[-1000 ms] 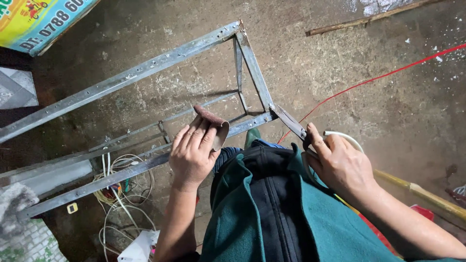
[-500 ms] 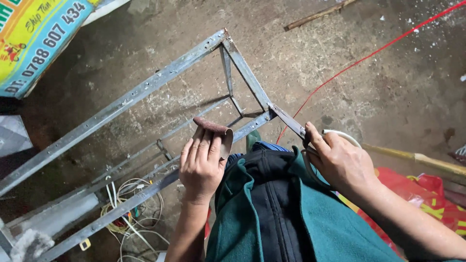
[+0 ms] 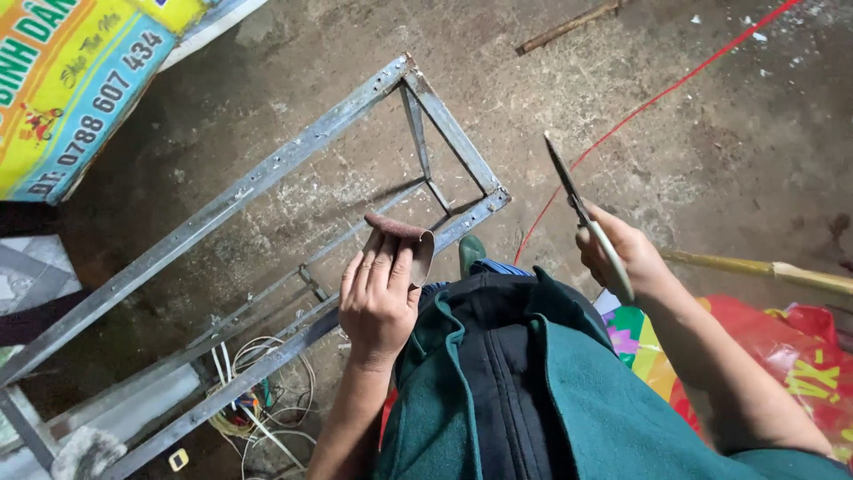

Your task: Applying adhesive tape to the edges of a metal frame, cutting it with scissors, and smoothing the frame with a sanding block.

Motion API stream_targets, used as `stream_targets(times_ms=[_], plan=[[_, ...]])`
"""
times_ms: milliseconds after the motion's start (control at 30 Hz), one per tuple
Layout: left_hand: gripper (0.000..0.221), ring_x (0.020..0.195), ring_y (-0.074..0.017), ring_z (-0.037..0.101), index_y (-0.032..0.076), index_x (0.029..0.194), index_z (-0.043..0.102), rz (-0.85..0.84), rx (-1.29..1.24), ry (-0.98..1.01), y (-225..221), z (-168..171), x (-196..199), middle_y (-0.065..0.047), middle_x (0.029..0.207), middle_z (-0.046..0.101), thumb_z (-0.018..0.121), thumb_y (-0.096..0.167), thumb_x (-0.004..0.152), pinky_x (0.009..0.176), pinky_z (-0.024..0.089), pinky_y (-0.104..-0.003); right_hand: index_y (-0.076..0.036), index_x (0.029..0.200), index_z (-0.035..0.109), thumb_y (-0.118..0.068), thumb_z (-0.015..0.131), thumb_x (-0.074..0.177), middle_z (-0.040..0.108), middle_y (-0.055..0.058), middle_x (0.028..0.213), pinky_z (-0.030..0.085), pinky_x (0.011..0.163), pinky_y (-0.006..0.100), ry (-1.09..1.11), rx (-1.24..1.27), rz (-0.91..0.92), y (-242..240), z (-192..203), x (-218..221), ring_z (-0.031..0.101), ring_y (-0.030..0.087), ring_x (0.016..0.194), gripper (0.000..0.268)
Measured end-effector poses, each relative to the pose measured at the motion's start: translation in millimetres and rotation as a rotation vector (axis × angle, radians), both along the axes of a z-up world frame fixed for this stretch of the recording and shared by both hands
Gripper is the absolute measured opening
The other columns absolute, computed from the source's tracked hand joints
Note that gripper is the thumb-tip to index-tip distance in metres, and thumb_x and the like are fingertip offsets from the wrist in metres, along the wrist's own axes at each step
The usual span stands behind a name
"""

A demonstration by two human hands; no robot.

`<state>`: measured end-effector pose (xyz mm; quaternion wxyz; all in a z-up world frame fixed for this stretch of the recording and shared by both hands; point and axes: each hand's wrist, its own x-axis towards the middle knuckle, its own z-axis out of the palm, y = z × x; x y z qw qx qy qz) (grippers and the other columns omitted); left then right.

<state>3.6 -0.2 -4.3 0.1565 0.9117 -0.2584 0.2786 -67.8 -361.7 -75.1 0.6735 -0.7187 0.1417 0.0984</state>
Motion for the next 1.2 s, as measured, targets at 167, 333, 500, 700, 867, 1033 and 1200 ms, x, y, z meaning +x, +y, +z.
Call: stream_targets(times_ms=[167, 333, 500, 700, 867, 1033, 1200], plan=[[0.028, 0.109, -0.0282, 0.073, 0.011, 0.117, 0.074, 0.018, -0.004, 0.015, -2.7, -1.0, 0.4, -0.01, 0.116, 0.074, 0.051, 0.017, 0.102, 0.097, 0.056, -0.044, -0.024, 0.161, 0.034, -0.036, 0.086, 0.066, 0.049, 0.019, 0.12, 0.051, 0.093, 0.053, -0.051, -0.82, 0.423, 25.6, 69.1, 25.4, 0.053, 0.043, 0.112, 0.109], [0.027, 0.109, -0.0284, 0.073, 0.012, 0.117, 0.074, 0.041, 0.013, 0.04, 0.0, -5.4, -4.2, -0.01, 0.117, 0.073, 0.052, 0.016, 0.101, 0.098, 0.055, -0.045, -0.036, 0.146, 0.06, -0.046, 0.079, 0.078, 0.052, 0.005, 0.09, 0.059, 0.075, 0.039, -0.379, -1.355, 0.473, 5.8, 69.8, 40.9, 0.062, 0.03, 0.091, 0.071], [0.027, 0.112, -0.0323, 0.074, 0.004, 0.124, 0.07, 0.04, -0.012, 0.233, -20.1, 3.5, -6.6, -0.017, 0.121, 0.076, 0.069, 0.016, 0.1, 0.104, 0.057, -0.053, -0.033, 0.16, 0.05, -0.04, 0.065, 0.096, 0.062, 0.017, 0.101, 0.053, 0.056, 0.056, -0.052, -1.372, 0.346, -27.2, 79.9, 61.5, 0.067, 0.043, 0.083, 0.066], [0.026, 0.1, -0.037, 0.062, 0.003, 0.096, 0.066, -0.31, -0.014, 0.127, -97.4, 43.1, 17.8, -0.016, 0.102, 0.063, 0.041, 0.008, 0.102, 0.098, 0.051, -0.052, -0.028, 0.154, 0.058, -0.028, 0.077, 0.088, 0.06, 0.01, 0.094, 0.052, 0.064, 0.051, -0.212, -1.096, 0.446, -39.2, 47.0, 63.4, 0.061, 0.034, 0.086, 0.069], [0.015, 0.095, -0.0363, 0.074, 0.001, 0.097, 0.072, -0.545, -0.281, 0.283, -75.5, 51.9, 8.3, -0.017, 0.097, 0.074, 0.057, 0.002, 0.098, 0.099, 0.056, -0.054, -0.025, 0.152, 0.06, -0.026, 0.081, 0.083, 0.065, 0.007, 0.111, 0.051, 0.074, 0.039, -0.212, -0.99, 0.423, -47.7, 30.7, 57.9, 0.063, 0.024, 0.087, 0.072], [0.014, 0.104, -0.0308, 0.07, 0.003, 0.115, 0.061, -0.122, -0.729, 0.172, -7.8, 18.0, -20.1, -0.015, 0.111, 0.069, 0.054, 0.01, 0.105, 0.096, 0.057, -0.045, -0.01, 0.154, 0.056, -0.026, 0.085, 0.085, 0.059, 0.013, 0.115, 0.05, 0.073, 0.035, -0.365, -0.809, 0.389, -46.4, 44.0, 59.8, 0.058, 0.021, 0.077, 0.077], [0.028, 0.109, -0.0338, 0.066, -0.006, 0.12, 0.071, 0.445, 0.031, 0.123, 0.0, 13.1, -24.7, -0.018, 0.12, 0.071, 0.077, -0.002, 0.092, 0.106, 0.051, -0.047, -0.029, 0.149, 0.058, -0.046, 0.081, 0.084, 0.062, 0.008, 0.103, 0.05, 0.056, 0.046, -0.569, -1.078, 0.714, -35.8, 60.5, 63.3, 0.061, 0.03, 0.083, 0.071]])
